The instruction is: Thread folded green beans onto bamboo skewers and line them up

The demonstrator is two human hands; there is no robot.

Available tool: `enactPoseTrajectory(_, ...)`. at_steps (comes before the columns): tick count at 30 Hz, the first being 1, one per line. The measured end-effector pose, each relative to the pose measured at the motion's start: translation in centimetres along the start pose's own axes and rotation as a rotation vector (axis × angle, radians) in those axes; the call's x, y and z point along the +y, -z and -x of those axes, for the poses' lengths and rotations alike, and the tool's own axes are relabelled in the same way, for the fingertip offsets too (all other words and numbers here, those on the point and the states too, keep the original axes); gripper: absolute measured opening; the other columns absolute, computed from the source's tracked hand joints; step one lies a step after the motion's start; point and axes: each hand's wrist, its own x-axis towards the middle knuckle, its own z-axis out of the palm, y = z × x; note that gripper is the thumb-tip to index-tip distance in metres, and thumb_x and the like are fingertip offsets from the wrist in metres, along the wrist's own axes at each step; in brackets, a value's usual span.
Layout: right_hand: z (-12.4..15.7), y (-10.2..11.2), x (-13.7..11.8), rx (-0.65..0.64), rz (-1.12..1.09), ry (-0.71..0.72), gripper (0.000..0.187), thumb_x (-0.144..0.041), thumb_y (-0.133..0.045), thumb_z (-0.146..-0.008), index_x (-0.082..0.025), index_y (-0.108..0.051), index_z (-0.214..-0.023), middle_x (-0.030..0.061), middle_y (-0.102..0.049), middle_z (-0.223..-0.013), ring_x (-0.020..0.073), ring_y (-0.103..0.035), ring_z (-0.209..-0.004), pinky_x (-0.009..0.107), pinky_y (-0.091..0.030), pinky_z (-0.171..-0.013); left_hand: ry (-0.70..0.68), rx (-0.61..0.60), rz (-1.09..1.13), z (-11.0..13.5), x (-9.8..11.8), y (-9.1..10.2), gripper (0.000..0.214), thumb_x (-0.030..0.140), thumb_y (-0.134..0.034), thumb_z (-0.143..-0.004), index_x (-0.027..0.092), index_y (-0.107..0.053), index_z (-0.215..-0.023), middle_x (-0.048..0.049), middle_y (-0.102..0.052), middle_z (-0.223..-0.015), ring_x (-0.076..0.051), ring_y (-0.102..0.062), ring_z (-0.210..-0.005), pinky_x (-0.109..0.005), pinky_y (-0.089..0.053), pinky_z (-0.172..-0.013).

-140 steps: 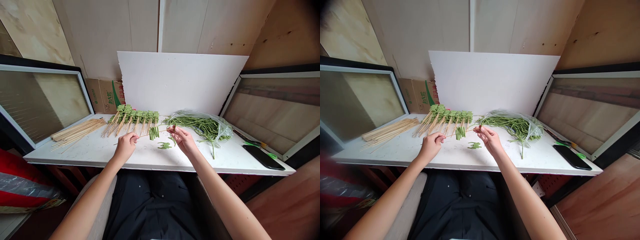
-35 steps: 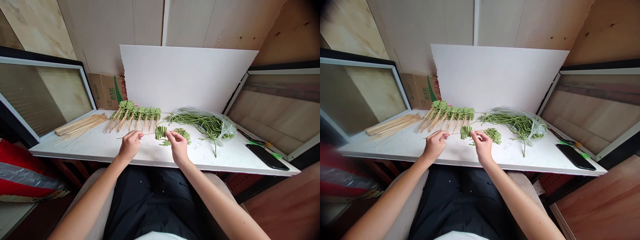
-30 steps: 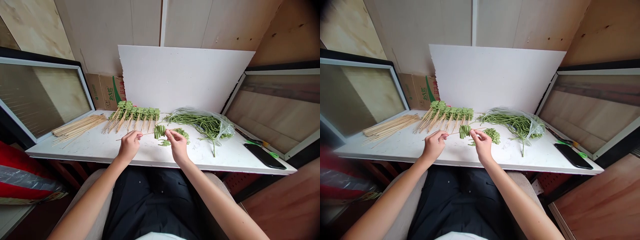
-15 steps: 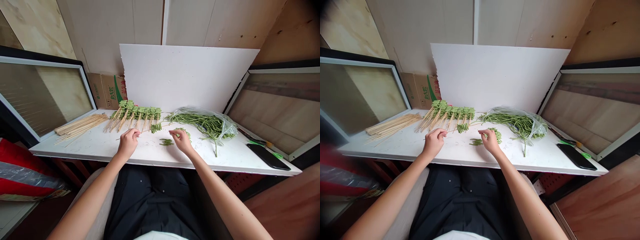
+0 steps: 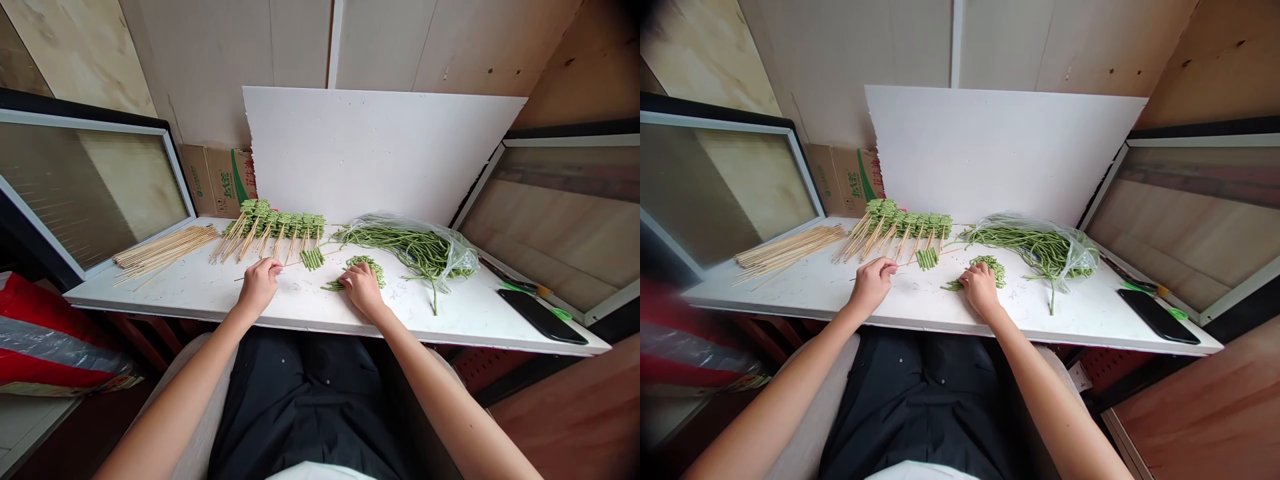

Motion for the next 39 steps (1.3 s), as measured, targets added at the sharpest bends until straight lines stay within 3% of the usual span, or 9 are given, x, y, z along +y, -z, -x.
enactPoseTrajectory(4, -0.3, 0.1, 0.3, 0.066, -0.173, -0.069, 0.022, -0.018, -0.061, -0.098, -0.020, -0.082, -0.096, 0.0152, -0.079, -0.100, 0.0389, -0.058, -0.116, 0.051, -0.046, -0.095, -0.001, -0.005, -0.018, 0.0, -0.2, 0.0, 0.019, 0.009, -0.056, -0.091, 0.020, -0.070, -0.089, -0.0054, -0.078, -0.086, -0.022, -0.074, -0.080, -0.031, -0.056, -0.075)
enactPoseTrajectory(7, -0.9, 0.0, 0.9, 0.119, -0.544, -0.196, 0.018, -0.031, -0.069, -0.096, -0.022, -0.082, -0.105, 0.0126, -0.081, -0.102, 0.0342, -0.066, -0.105, 0.048, -0.051, -0.091, -0.006, 0.004, -0.031, -0.1, -0.3, 0.1, 0.019, 0.009, -0.055, -0.091, 0.020, -0.070, -0.089, -0.0052, -0.078, -0.085, -0.022, -0.073, -0.079, -0.030, -0.055, -0.073)
enactPoseTrajectory(11, -1.7, 0.7, 1.1, 0.110, -1.124, -0.391, 0.038, -0.053, -0.084, -0.082, -0.024, -0.082, -0.108, 0.0108, -0.081, -0.113, 0.0301, -0.073, -0.104, 0.042, -0.056, -0.086, -0.004, 0.012, -0.033, -0.1, -0.3, 0.2, 0.019, 0.010, -0.055, -0.091, 0.021, -0.070, -0.088, -0.0051, -0.077, -0.085, -0.022, -0.073, -0.079, -0.030, -0.055, -0.072)
enactPoseTrajectory(17, -1.9, 2.9, -0.1, 0.005, -1.675, -0.466, 0.037, -0.049, -0.094, -0.076, -0.025, -0.083, -0.102, 0.0073, -0.081, -0.116, 0.0246, -0.073, -0.120, 0.033, -0.057, -0.099, -0.043, 0.023, -0.016, -0.1, -0.1, 0.4, 0.019, 0.010, -0.054, -0.092, 0.021, -0.069, -0.090, -0.0051, -0.077, -0.086, -0.022, -0.074, -0.080, -0.031, -0.055, -0.073)
enactPoseTrajectory(23, -1.9, 4.1, -0.8, 0.023, -1.771, -0.487, 0.037, -0.044, -0.097, -0.074, -0.024, -0.083, -0.103, 0.0068, -0.083, -0.114, 0.0254, -0.074, -0.123, 0.033, -0.057, -0.106, -0.072, 0.014, -0.011, -0.1, 0.2, 0.5, 0.020, 0.010, -0.053, -0.093, 0.021, -0.069, -0.090, -0.0051, -0.078, -0.087, -0.021, -0.073, -0.081, -0.030, -0.055, -0.074)
enactPoseTrajectory(31, -1.6, 4.4, -1.2, 0.042, -1.670, -0.482, 0.037, -0.048, -0.093, -0.078, -0.024, -0.081, -0.103, 0.0100, -0.082, -0.119, 0.0288, -0.073, -0.126, 0.036, -0.061, -0.095, -0.078, 0.009, -0.008, -0.2, 0.6, 0.8, 0.022, 0.010, -0.052, -0.093, 0.021, -0.070, -0.088, -0.0048, -0.077, -0.085, -0.021, -0.073, -0.081, -0.030, -0.056, -0.075)
enactPoseTrajectory(39, -1.7, 4.2, -1.2, 0.037, -1.677, -0.490, 0.036, -0.047, -0.092, -0.078, -0.023, -0.081, -0.101, 0.0100, -0.082, -0.117, 0.0276, -0.074, -0.123, 0.031, -0.061, -0.087, -0.079, 0.017, -0.005, -0.1, 0.6, 0.8, 0.023, 0.007, -0.052, -0.091, 0.021, -0.070, -0.088, -0.0048, -0.078, -0.085, -0.021, -0.074, -0.082, -0.030, -0.057, -0.077)
